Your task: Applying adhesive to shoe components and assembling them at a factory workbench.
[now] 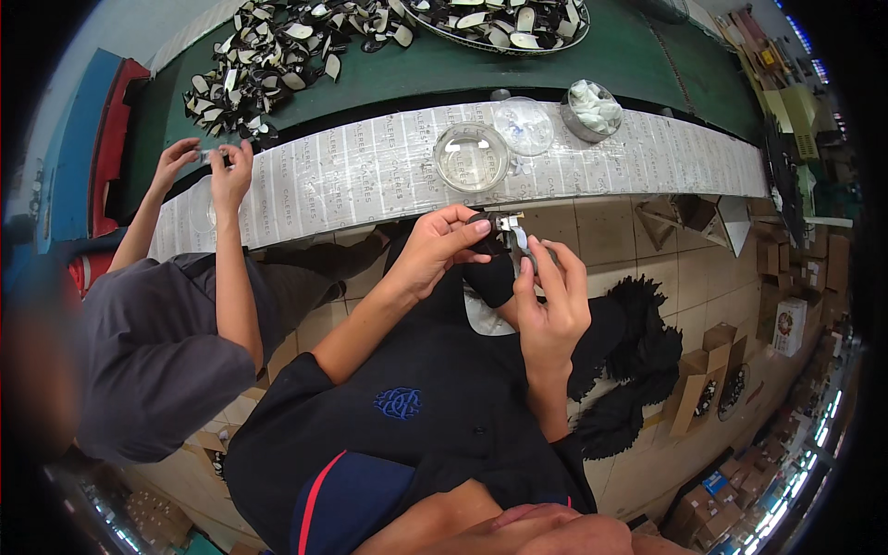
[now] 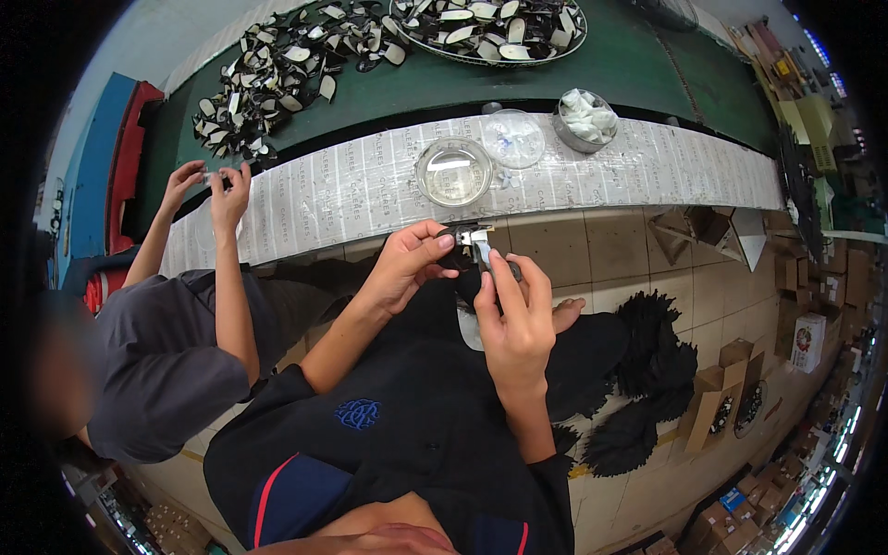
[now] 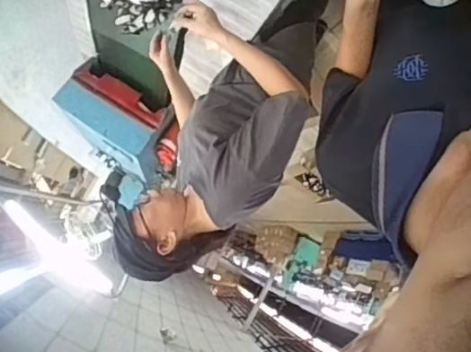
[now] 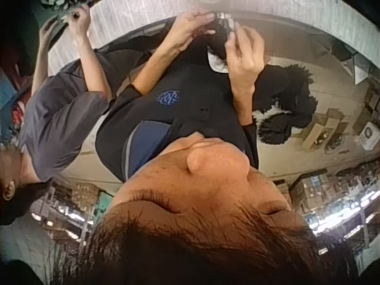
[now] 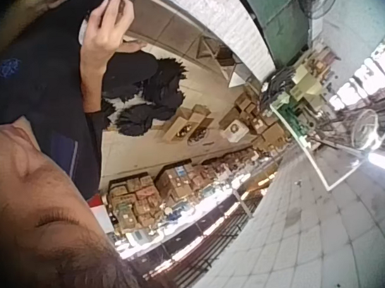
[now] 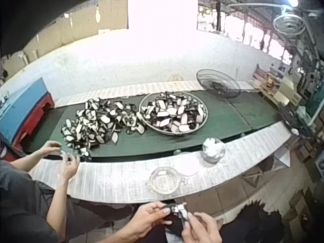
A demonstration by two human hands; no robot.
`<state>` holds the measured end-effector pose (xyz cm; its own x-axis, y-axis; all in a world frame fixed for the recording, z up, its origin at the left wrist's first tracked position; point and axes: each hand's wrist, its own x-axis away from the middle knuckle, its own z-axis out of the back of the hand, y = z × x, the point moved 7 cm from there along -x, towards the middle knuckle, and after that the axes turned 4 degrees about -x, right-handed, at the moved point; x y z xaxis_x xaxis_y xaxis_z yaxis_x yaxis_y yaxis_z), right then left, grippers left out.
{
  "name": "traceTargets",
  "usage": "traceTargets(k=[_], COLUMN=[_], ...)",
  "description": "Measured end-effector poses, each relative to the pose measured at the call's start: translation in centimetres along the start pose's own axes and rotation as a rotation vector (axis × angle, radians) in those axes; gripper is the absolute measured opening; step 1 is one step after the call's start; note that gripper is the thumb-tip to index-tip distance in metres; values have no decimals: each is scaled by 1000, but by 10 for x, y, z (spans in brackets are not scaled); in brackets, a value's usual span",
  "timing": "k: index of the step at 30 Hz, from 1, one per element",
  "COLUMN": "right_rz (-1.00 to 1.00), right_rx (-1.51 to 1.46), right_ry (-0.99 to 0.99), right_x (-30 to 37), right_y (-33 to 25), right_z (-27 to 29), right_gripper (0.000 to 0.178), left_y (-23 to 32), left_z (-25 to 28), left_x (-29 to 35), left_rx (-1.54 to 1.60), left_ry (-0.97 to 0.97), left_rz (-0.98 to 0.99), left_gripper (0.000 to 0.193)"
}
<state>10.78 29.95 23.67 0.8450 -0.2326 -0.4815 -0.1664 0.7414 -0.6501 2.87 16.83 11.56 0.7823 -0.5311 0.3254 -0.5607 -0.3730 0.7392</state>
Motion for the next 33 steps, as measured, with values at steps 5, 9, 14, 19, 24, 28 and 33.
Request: traceTargets(k=[5, 9, 14, 19, 24, 28, 33], right_rz=[21, -48, -48, -291, -644, -944, -1126], right_rx=[55, 60, 90, -123, -469, -931, -1258], right_ry=[19, 22, 89, 196, 238, 301, 322], right_x=[1, 2, -2, 1, 31, 76, 135], right_y=[2, 9, 19, 63, 143, 208, 267], right_z=[3, 7, 16, 38, 39, 13, -27], right_gripper=[28, 28, 27, 22, 21, 29, 34], left_y=[1, 0, 1, 7, 14, 19, 25], left_z=[-1, 1, -1, -5, -14, -22, -39], left_x=[0, 0, 0, 4, 11, 14, 19], left_rx=[14, 11, 15, 33, 79, 107, 189], left_ry=[4, 7, 2, -26, -93, -142, -240], left_rz=[1, 12, 26, 34, 37, 44, 20], left_gripper=[14, 15, 18, 18, 21, 24, 23])
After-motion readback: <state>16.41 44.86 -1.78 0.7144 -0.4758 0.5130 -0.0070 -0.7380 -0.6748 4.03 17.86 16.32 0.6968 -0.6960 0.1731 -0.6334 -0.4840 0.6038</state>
